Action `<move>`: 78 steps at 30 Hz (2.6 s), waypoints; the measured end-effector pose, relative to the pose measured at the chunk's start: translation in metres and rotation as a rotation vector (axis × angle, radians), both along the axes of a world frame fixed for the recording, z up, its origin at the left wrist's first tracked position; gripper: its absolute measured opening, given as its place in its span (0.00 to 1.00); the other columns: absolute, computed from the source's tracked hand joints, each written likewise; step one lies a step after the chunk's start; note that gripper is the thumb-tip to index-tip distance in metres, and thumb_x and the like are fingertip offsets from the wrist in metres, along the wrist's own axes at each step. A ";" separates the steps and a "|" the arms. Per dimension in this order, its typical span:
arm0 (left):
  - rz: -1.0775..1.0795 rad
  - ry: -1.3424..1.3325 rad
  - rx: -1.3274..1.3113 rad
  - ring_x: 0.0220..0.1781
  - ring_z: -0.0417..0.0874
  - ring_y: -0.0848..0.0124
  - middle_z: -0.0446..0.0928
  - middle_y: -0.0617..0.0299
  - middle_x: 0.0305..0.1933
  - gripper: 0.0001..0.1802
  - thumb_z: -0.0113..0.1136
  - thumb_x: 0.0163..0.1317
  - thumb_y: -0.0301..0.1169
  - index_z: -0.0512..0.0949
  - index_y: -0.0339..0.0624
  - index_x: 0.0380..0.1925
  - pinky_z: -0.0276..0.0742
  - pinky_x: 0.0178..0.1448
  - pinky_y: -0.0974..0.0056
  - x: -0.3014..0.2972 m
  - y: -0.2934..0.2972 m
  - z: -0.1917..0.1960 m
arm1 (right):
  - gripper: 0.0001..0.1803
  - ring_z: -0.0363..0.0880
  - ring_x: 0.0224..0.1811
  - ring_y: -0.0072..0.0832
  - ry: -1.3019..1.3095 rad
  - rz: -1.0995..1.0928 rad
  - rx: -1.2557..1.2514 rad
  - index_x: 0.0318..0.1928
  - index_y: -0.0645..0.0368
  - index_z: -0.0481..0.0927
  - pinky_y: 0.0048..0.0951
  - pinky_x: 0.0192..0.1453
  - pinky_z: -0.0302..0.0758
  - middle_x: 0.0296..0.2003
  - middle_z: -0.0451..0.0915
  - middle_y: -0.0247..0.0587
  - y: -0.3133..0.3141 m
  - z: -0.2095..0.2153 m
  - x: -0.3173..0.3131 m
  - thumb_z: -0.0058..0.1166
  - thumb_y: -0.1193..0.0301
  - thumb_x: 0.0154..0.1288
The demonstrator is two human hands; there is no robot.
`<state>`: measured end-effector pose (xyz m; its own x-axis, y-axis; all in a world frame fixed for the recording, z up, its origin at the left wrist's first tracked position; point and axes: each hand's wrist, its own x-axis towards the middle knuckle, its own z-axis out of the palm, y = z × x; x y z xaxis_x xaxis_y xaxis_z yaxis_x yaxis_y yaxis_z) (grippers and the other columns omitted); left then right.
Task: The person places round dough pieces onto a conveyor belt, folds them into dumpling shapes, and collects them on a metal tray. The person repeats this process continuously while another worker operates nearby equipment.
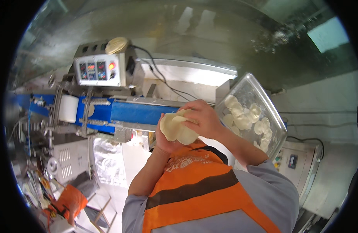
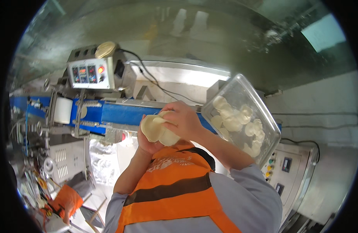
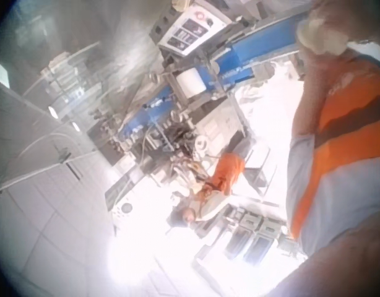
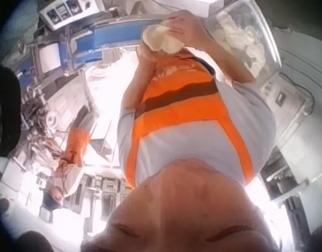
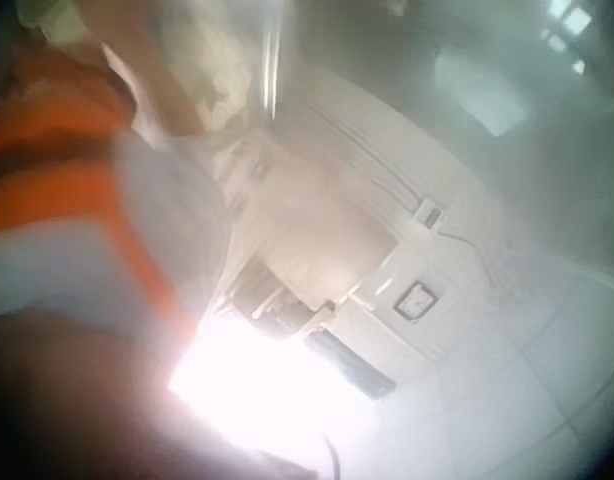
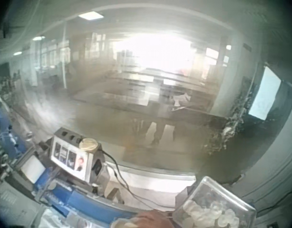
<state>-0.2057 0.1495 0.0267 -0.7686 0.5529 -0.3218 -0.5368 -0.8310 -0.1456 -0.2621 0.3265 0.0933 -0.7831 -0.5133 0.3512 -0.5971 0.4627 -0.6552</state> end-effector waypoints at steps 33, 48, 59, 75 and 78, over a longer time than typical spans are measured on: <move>1.008 -0.123 -0.257 0.78 0.60 0.48 0.61 0.52 0.76 0.46 0.38 0.68 0.64 0.59 0.41 0.74 0.52 0.79 0.39 0.160 -0.174 0.015 | 0.24 0.85 0.37 0.45 -0.411 -0.156 0.348 0.40 0.59 0.85 0.46 0.40 0.79 0.33 0.86 0.46 -0.306 -0.218 -0.072 0.69 0.51 0.55; 0.901 0.078 -0.303 0.74 0.66 0.53 0.64 0.50 0.74 0.47 0.28 0.71 0.69 0.53 0.48 0.78 0.59 0.78 0.49 0.118 -0.165 0.013 | 0.13 0.84 0.32 0.36 -0.393 0.675 -0.125 0.42 0.58 0.82 0.31 0.35 0.79 0.34 0.82 0.41 -0.258 -0.024 0.065 0.71 0.70 0.57; 0.835 0.152 -0.429 0.73 0.67 0.55 0.65 0.52 0.73 0.42 0.31 0.74 0.63 0.51 0.48 0.78 0.61 0.77 0.51 0.122 -0.153 0.003 | 0.10 0.83 0.37 0.39 -0.063 0.624 -0.105 0.36 0.55 0.85 0.34 0.38 0.80 0.37 0.81 0.39 -0.244 -0.021 0.065 0.70 0.72 0.52; 0.909 -0.020 -0.283 0.73 0.67 0.50 0.67 0.52 0.73 0.47 0.55 0.51 0.40 0.60 0.43 0.75 0.59 0.78 0.45 0.146 -0.166 0.001 | 0.13 0.82 0.49 0.34 -1.687 0.012 -0.706 0.47 0.62 0.78 0.38 0.56 0.77 0.46 0.83 0.42 -0.260 -0.141 -0.032 0.47 0.65 0.73; 0.928 -0.027 -0.254 0.74 0.66 0.50 0.66 0.52 0.73 0.46 0.54 0.52 0.40 0.60 0.43 0.75 0.58 0.78 0.44 0.156 -0.165 -0.004 | 0.14 0.82 0.50 0.34 -1.675 -0.012 -0.759 0.49 0.62 0.78 0.37 0.57 0.77 0.47 0.84 0.41 -0.283 -0.161 -0.053 0.46 0.64 0.74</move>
